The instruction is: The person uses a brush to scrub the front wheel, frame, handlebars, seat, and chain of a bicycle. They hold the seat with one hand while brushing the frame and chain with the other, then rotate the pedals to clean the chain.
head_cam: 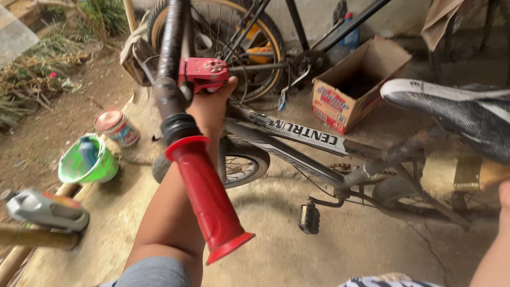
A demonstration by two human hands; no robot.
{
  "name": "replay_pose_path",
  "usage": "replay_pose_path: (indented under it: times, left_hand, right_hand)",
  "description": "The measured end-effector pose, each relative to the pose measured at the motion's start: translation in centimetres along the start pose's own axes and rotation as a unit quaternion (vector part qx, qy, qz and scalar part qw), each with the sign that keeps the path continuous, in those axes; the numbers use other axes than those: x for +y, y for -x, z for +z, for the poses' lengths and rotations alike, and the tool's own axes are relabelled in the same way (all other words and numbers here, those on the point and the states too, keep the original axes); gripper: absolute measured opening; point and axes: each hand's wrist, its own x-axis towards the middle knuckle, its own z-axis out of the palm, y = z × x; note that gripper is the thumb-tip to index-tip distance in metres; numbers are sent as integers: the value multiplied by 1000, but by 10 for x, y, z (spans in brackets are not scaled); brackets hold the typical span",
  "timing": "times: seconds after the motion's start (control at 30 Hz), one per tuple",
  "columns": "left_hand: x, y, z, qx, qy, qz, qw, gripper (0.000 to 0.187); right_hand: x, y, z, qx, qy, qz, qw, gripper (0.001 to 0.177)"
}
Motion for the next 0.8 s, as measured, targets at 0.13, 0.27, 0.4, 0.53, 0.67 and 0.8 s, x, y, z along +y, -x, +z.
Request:
replay_pose_path:
  times: [0.13, 0.27, 0.4, 0.53, 0.67, 0.8]
  left_hand:
    - [-10, -21, 37, -48, 70, -16, 996, 40]
    - [-34, -45, 69, -110, 161, -35, 980, 51]
    - [-67, -49, 92, -104, 112, -61, 986, 56]
    - [-100, -47, 100, -146, 181, -37, 972, 55]
    - [-122, -55, 95, -162, 113, -49, 979, 63]
    - [-130, -44, 78, -98, -84, -15, 992, 67]
  right_hand:
    - [-14, 8, -2, 20, 4, -16, 1000, 31]
    - [-22, 7, 10, 34, 0, -22, 999, 32]
    - [-26, 14, 25, 57, -3, -15, 998, 33]
    - [-22, 31, 21, 1, 78, -28, 997, 32]
    - [3, -2, 13, 81, -38, -14, 996, 26]
    - [23, -12, 6, 99, -62, -8, 993, 24]
